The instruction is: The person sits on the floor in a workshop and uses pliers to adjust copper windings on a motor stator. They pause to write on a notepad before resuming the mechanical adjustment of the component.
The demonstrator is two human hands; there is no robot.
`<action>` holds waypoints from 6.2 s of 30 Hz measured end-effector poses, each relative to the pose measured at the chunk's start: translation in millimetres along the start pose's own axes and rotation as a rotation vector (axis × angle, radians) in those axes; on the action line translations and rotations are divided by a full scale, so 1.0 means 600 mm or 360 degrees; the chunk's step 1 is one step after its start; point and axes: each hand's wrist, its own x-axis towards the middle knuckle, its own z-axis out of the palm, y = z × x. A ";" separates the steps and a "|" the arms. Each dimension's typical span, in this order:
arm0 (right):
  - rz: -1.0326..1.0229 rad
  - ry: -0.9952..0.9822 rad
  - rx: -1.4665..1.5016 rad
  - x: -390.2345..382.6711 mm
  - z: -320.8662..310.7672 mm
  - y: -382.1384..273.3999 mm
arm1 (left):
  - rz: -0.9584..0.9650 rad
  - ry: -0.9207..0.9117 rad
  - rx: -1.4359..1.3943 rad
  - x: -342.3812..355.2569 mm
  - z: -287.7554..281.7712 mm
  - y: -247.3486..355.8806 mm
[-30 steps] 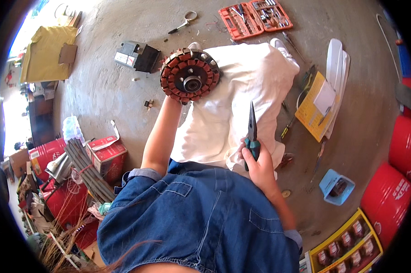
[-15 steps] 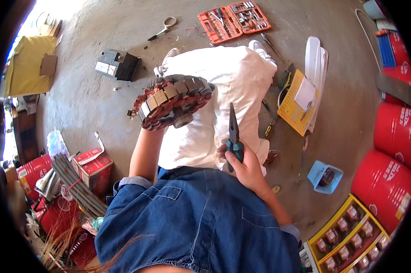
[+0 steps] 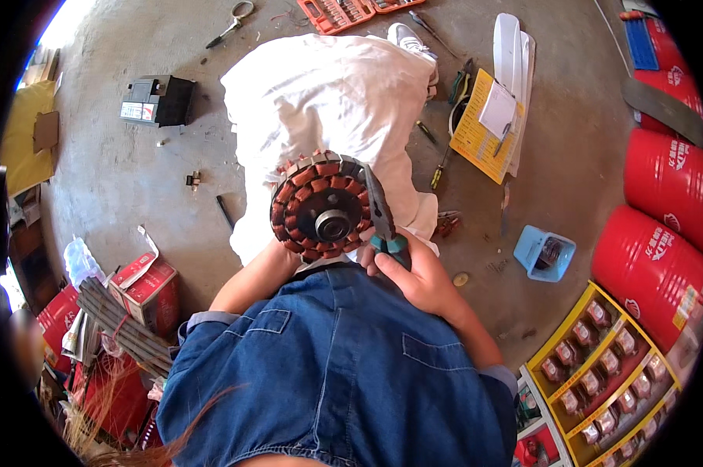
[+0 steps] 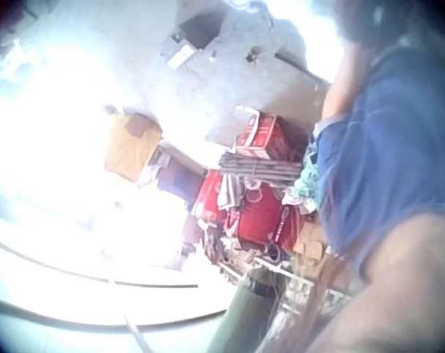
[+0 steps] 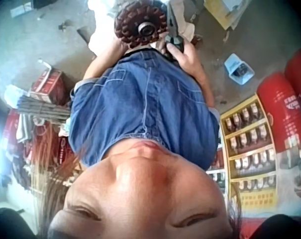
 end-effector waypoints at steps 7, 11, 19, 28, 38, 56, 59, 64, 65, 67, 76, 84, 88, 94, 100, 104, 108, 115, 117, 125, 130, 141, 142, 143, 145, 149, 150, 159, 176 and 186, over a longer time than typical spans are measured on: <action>0.0353 -0.0041 0.0131 0.007 0.004 -0.005 | -0.0029 -0.0058 -0.0148 0.005 0.000 -0.002; 0.0453 -0.0040 0.0240 0.014 0.012 -0.008 | -0.0030 -0.0016 -0.0298 0.006 -0.007 0.000; 0.0464 0.0089 0.0213 0.019 0.000 -0.029 | 0.0156 -0.0194 -0.0099 -0.076 0.121 -0.018; 0.0192 0.0367 -0.0028 0.057 -0.027 -0.018 | 0.0814 0.0534 0.1202 -0.073 0.138 -0.021; 0.0058 0.0437 -0.0034 0.004 -0.051 0.022 | 0.0382 0.0487 0.2321 -0.064 0.204 0.060; 0.0184 0.0196 -0.0815 -0.039 -0.109 0.076 | -0.0703 -0.0091 0.3533 0.071 0.281 0.159; 0.0033 0.0165 -0.1026 -0.027 -0.115 0.081 | -0.0661 -0.0096 0.3295 0.065 0.274 0.187; -0.0228 0.0176 -0.1221 -0.014 -0.115 0.065 | -0.0568 0.0063 0.3131 0.055 0.245 0.221; -0.0194 0.0182 -0.1235 -0.014 -0.114 0.058 | -0.0549 0.0069 0.3129 0.053 0.241 0.224; -0.0128 0.0196 -0.1260 -0.014 -0.110 0.041 | -0.0570 0.0102 0.2998 0.052 0.238 0.225; -0.0131 0.0270 -0.1414 -0.016 -0.089 0.010 | -0.0515 0.0069 0.3068 0.049 0.243 0.216; -0.0051 0.0393 -0.1651 -0.037 -0.059 0.007 | -0.0453 0.0136 0.3077 0.054 0.243 0.189; -0.0234 0.0388 -0.1814 -0.030 -0.071 0.022 | -0.0299 0.0150 0.3206 0.057 0.231 0.191; -0.0324 0.0339 -0.1799 -0.016 -0.089 0.035 | -0.0219 0.0188 0.3108 0.055 0.231 0.183; -0.0135 0.0297 -0.1400 0.004 -0.084 0.065 | -0.0074 0.0228 0.3131 0.051 0.219 0.191; -0.0379 0.0267 -0.1915 0.008 -0.105 0.052 | -0.0105 0.0230 0.3064 0.049 0.217 0.188; -0.0675 -0.0021 -0.2151 0.041 -0.146 0.033 | -0.0231 0.0018 0.3290 0.058 0.230 0.195; -0.0514 0.0000 -0.1919 0.038 -0.137 0.025 | -0.0207 0.0080 0.2962 0.048 0.212 0.208; -0.0223 0.0023 -0.1795 0.010 -0.123 0.011 | -0.0168 0.0155 0.3097 0.045 0.221 0.184; -0.0123 0.0093 -0.1800 0.008 -0.110 0.029 | -0.0076 0.0064 0.3314 0.056 0.217 0.179; -0.0376 0.0094 -0.2015 0.019 -0.131 0.039 | 0.0029 0.0106 0.3320 0.054 0.210 0.171; -0.0572 0.0076 -0.2097 0.037 -0.143 0.046 | -0.0042 0.0205 0.3361 0.055 0.220 0.162; -0.0615 0.0062 -0.2095 0.040 -0.146 0.049 | -0.0055 0.0215 0.3384 0.055 0.222 0.162; -0.0655 0.0051 -0.2097 0.043 -0.150 0.051 | -0.0074 0.0212 0.3387 0.056 0.226 0.161; -0.0727 0.0041 -0.2115 0.052 -0.164 0.068 | -0.0111 0.0209 0.3392 0.058 0.235 0.162; -0.0897 0.0053 -0.2026 0.070 -0.172 0.087 | -0.0158 0.0186 0.3266 0.058 0.235 0.163; -0.0792 0.0021 -0.2023 0.069 -0.173 0.085 | -0.0154 0.0201 0.3305 0.058 0.234 0.163; -0.0202 -0.0115 -0.1674 0.025 -0.147 0.044 | -0.0014 0.0202 0.3321 0.046 0.212 0.156; -0.0706 -0.0120 -0.2097 0.086 -0.189 0.049 | -0.0143 0.0189 0.2982 0.049 0.226 0.180; -0.0041 -0.0088 -0.1820 0.027 -0.127 0.006 | -0.0055 0.0194 0.3195 0.054 0.214 0.170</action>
